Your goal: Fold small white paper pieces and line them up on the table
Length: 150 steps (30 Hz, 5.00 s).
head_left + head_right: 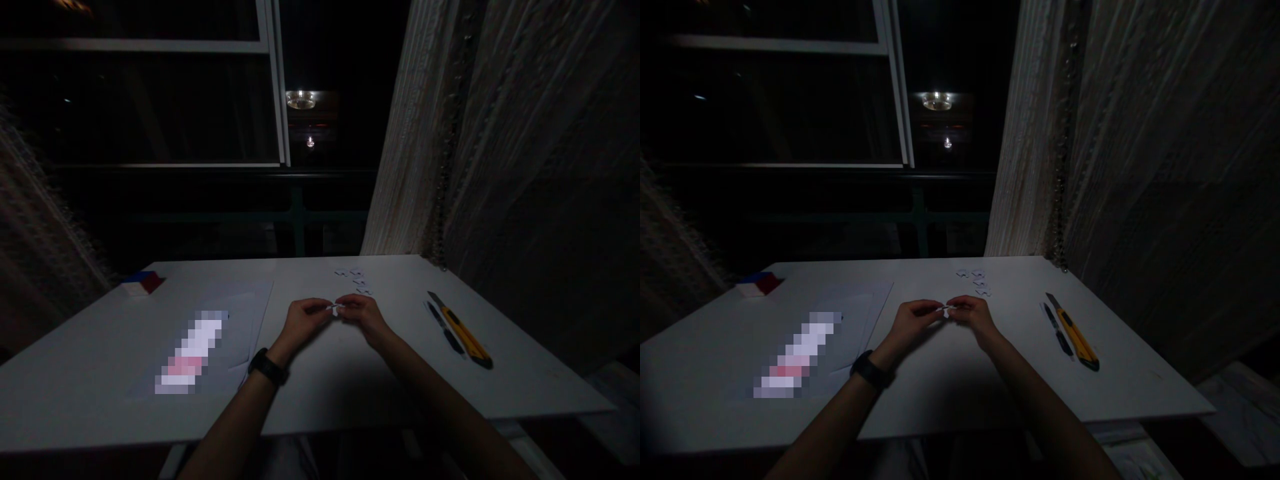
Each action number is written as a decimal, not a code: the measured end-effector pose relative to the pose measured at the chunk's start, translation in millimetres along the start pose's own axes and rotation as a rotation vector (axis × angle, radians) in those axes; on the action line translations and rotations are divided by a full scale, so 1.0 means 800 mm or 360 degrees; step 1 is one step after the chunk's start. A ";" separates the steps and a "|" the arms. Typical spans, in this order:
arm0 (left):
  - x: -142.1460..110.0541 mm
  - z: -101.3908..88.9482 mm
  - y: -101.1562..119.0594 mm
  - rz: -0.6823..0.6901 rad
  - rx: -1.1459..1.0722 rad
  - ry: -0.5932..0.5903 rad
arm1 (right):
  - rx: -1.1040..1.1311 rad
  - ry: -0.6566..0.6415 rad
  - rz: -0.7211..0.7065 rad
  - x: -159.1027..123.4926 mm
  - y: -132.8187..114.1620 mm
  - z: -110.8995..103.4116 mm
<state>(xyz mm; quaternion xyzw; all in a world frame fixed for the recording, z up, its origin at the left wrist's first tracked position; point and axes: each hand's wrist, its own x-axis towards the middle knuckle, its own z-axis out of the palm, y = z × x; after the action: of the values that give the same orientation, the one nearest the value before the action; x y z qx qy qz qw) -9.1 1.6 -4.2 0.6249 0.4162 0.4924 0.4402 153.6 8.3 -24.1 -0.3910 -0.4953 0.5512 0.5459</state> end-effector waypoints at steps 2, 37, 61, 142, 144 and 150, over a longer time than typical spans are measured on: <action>0.000 0.000 0.000 0.0005 -0.0016 -0.0024 | -0.0067 0.0000 -0.0060 0.000 -0.002 -0.001; 0.003 0.002 -0.011 0.0042 0.0125 0.0135 | -0.0222 -0.0082 -0.0102 -0.001 -0.007 0.000; 0.004 -0.003 -0.009 -0.0039 0.0059 0.0010 | -0.0298 -0.0158 -0.0097 -0.001 -0.012 -0.004; 0.013 0.004 -0.033 -0.0288 -0.0238 0.0275 | -0.0118 -0.0116 0.0008 0.001 0.007 0.011; 0.012 0.005 -0.033 -0.0294 -0.0238 0.0220 | -0.0230 -0.0060 -0.0052 0.003 0.012 0.012; 0.007 0.006 -0.022 -0.0333 -0.0299 0.0185 | -0.0392 -0.0130 -0.0154 0.004 0.010 0.009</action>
<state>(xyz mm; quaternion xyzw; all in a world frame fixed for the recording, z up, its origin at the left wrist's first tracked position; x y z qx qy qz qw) -4.6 10.6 -20.1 0.5045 0.4559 0.5160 0.5209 144.8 11.2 -29.9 -0.4079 -0.5993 0.4747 0.4992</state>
